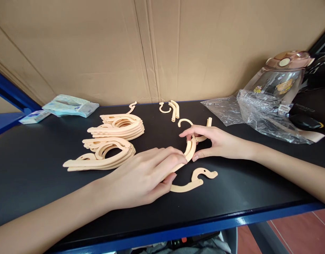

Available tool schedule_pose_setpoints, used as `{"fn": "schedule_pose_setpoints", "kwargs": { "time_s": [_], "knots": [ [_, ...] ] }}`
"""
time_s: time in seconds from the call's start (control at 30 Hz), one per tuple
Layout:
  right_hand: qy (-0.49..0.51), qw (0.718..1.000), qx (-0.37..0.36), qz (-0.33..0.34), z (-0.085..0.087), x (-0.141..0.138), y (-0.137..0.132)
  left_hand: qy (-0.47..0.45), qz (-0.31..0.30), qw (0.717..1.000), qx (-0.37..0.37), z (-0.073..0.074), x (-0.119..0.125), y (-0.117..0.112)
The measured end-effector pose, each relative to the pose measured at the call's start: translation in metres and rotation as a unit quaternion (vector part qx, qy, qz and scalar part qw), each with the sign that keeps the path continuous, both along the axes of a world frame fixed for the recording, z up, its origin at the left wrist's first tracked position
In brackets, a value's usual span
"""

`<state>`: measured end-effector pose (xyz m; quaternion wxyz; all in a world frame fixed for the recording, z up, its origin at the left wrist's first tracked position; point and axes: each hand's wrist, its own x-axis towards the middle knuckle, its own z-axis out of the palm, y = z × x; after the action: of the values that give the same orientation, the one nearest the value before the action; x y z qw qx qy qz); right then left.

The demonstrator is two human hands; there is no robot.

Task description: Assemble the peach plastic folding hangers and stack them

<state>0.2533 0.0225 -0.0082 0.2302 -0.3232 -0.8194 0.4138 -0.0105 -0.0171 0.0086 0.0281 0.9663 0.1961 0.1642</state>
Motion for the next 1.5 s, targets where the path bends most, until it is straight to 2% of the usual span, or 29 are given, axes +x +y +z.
{"fn": "schedule_pose_setpoints", "kwargs": {
  "time_s": [0.27, 0.43, 0.57, 0.83, 0.93, 1.07, 1.27, 1.5],
  "knots": [
    [-0.010, 0.999, 0.031, -0.018, -0.003, 0.002, 0.000, 0.025, 0.002, 1.000, -0.002, 0.003, -0.002, 0.001],
    [-0.017, 0.992, 0.098, -0.081, -0.003, 0.003, 0.003, 0.074, 0.011, 0.997, -0.006, 0.003, -0.001, 0.001],
    [-0.033, 0.989, 0.089, -0.111, -0.003, 0.005, 0.006, 0.084, 0.014, 0.996, -0.017, 0.001, -0.002, 0.001],
    [-0.033, 0.994, 0.075, -0.072, -0.002, 0.005, 0.005, 0.078, 0.004, 0.996, 0.053, -0.002, -0.002, 0.007],
    [-0.024, 0.993, 0.076, -0.087, -0.002, 0.004, 0.003, 0.057, 0.025, 0.995, 0.077, -0.001, -0.001, 0.009],
    [-0.035, 0.991, 0.076, -0.108, 0.000, 0.002, 0.001, 0.064, 0.069, 0.993, 0.066, -0.001, -0.001, 0.009],
    [-0.094, 0.986, 0.128, -0.056, 0.004, 0.002, 0.002, 0.080, 0.101, 0.989, 0.068, -0.002, 0.000, 0.010],
    [-0.070, 0.988, 0.139, 0.015, 0.007, -0.004, -0.006, 0.069, 0.100, 0.990, 0.066, -0.004, 0.002, 0.010]
  ]
}}
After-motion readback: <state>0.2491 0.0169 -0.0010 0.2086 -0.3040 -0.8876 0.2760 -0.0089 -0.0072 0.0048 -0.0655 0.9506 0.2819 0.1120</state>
